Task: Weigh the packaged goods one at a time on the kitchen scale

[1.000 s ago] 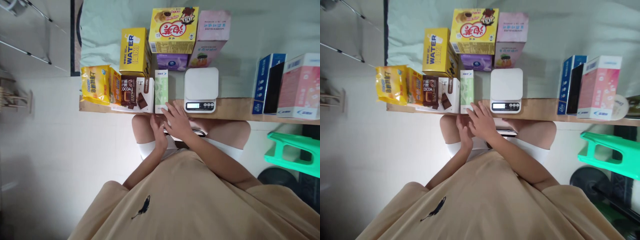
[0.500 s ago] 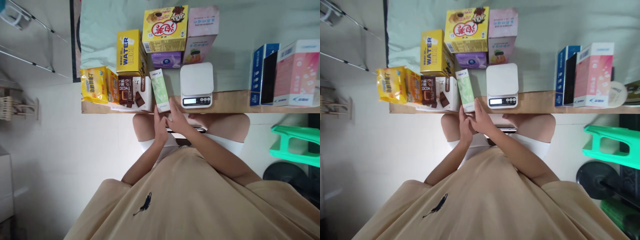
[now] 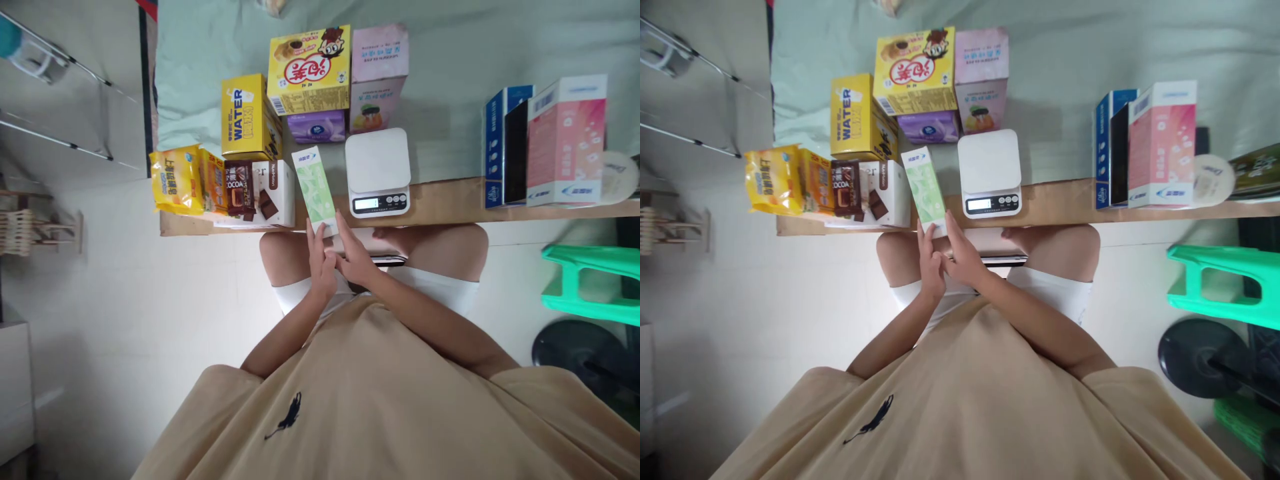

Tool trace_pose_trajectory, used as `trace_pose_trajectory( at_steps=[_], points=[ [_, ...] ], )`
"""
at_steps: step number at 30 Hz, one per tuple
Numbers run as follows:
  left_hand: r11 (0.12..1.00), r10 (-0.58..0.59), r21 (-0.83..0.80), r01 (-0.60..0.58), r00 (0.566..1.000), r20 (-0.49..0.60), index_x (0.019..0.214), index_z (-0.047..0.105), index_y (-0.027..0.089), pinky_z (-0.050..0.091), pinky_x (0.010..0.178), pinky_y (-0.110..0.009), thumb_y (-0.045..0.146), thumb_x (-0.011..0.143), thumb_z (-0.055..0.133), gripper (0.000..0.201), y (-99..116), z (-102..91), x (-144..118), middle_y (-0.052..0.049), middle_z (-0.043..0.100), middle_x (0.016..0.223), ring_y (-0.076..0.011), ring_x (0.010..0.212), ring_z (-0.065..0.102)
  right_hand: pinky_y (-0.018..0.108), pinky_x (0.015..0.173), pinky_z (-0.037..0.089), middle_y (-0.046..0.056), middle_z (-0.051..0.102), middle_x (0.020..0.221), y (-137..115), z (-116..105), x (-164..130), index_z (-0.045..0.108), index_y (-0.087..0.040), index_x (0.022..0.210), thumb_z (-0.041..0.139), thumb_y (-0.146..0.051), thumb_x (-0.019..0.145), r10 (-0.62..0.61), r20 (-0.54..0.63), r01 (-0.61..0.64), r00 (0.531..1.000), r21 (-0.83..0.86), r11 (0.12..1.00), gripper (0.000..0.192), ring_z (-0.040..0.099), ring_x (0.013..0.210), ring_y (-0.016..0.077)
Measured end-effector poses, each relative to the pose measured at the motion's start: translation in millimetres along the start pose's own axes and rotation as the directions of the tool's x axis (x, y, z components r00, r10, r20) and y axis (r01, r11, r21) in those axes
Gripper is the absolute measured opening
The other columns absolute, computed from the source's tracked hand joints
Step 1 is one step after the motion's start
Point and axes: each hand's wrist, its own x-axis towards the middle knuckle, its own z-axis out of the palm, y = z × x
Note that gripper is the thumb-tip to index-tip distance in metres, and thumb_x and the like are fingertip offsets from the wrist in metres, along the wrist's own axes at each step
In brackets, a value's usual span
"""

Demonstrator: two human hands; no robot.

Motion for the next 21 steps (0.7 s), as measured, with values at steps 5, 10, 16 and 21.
trace_pose_trajectory(
  at_steps=[5,10,16,21],
  points=[
    [0.996,0.084,-0.027,-0.082,0.991,0.109,0.159,0.043,0.035,0.023,0.138,-0.052,0.07,0.101,0.038,0.068,18,13.4,4,-0.006,0.021,0.18,-0.0299,0.168,0.022,0.059,0.135,0.032,0.012,0.02,0.179,-10,-32,-12,0.007,-0.023,0.171,0.046,-0.05,0.101,-0.067,-0.089,0.058,0.994,-0.094,0.994,0.085,0.028,0.166,0.03],
    [0.994,0.023,-0.114,0.007,0.965,0.262,0.162,0.039,0.035,0.034,0.133,-0.051,0.072,0.099,0.039,0.073,32,48.5,31,-0.004,0.008,0.183,-0.0319,0.167,0.025,0.054,0.134,0.038,0.006,0.02,0.179,-10,-72,-7,0.009,-0.028,0.172,0.049,-0.057,0.1,-0.049,-0.246,0.001,0.968,-0.191,0.981,0.087,0.03,0.165,0.0298],
    [0.989,0.086,-0.139,-0.04,0.937,0.339,0.159,0.044,0.039,0.035,0.133,-0.054,0.07,0.101,0.038,0.066,42,75.8,53,0.0,0.016,0.181,-0.0307,0.167,0.026,0.059,0.132,0.037,0.011,0.029,0.176,1,-96,-7,0.016,-0.027,0.171,0.045,-0.064,0.101,-0.032,-0.343,-0.042,0.939,-0.206,0.978,0.084,0.033,0.164,0.0313],
    [0.993,0.06,-0.114,-0.022,0.938,0.342,0.157,0.045,0.038,0.042,0.127,-0.052,0.067,0.102,0.04,0.063,34,84.4,52,-0.004,0.018,0.181,-0.0293,0.164,0.032,0.058,0.131,0.039,0.013,0.032,0.175,16,-94,-9,0.018,-0.026,0.17,0.04,-0.065,0.102,-0.011,-0.353,-0.061,0.936,-0.193,0.979,0.082,0.036,0.163,0.031]
  ],
)
